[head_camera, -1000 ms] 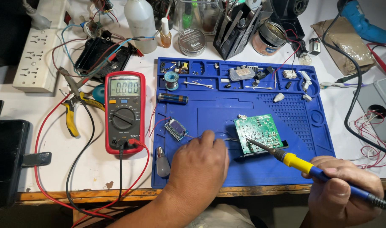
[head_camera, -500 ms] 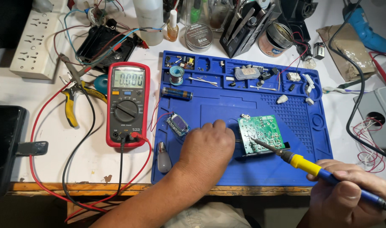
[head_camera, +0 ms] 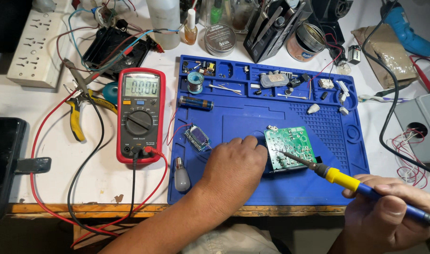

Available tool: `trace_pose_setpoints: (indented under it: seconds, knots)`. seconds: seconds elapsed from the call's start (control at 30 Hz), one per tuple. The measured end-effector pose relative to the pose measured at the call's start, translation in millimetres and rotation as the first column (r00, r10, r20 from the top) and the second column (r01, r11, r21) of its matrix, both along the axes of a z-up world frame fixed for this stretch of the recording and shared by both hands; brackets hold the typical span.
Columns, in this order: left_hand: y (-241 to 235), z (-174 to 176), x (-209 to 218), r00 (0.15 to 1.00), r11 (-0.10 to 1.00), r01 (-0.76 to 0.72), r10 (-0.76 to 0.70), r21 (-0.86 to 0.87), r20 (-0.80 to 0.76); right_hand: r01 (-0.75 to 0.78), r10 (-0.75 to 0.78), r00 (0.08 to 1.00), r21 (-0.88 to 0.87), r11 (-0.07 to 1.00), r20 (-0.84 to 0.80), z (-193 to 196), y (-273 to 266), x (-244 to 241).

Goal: The person uses a soldering iron to work on a green circuit board placed on a blue mat. They apply solder to various points on the board, flip it over to access the other side, and use a multimeter to check connections. The workspace is cluttered with electronic components and tools.

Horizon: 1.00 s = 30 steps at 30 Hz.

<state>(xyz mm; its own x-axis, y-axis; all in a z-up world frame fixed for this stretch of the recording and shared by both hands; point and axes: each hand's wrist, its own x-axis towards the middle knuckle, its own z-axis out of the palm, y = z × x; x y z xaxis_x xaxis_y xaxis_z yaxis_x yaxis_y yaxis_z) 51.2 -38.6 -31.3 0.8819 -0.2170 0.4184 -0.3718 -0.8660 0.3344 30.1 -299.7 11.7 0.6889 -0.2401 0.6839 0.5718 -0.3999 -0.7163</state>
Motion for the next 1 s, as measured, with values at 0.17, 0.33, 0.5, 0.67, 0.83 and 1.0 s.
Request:
trace_pose_setpoints:
  seconds: [0.17, 0.33, 0.5, 0.67, 0.83, 1.0]
  knots:
    - [-5.4, -10.5, 6.3, 0.996, 0.998, 0.007, -0.013, -0.065, -0.085, -0.031, 0.031, 0.999, -0.011, 0.999, 0.012, -4.4, -7.2, 5.0]
    - [-6.5, -10.1, 6.5, 0.996, 0.996, -0.008, 0.0, -0.088, -0.094, -0.012, 0.012, 1.0, -0.014, 1.0, -0.015, 2.2, -2.0, 2.3]
    - [-7.6, -9.2, 5.6, 0.999, 0.997, -0.026, 0.024, -0.075, -0.022, -0.021, 0.021, 0.998, 0.008, 1.0, -0.059, -1.6, -8.3, 4.5]
    - [-1.9, -8.6, 4.2, 1.0, 0.999, -0.01, 0.009, -0.037, -0.02, 0.01, -0.009, 0.996, 0.01, 1.0, -0.09, 4.5, 1.6, 2.1]
    - [5.3, -6.7, 4.0, 0.987, 0.999, 0.039, -0.04, -0.008, -0.158, 0.029, -0.031, 0.991, -0.018, 0.999, -0.129, 10.1, 4.0, 3.4]
    - [2.0, -8.0, 3.1, 0.996, 0.992, -0.084, 0.08, 0.092, 0.043, 0.039, -0.041, 0.989, -0.022, 0.999, -0.139, 6.7, -4.2, 3.0]
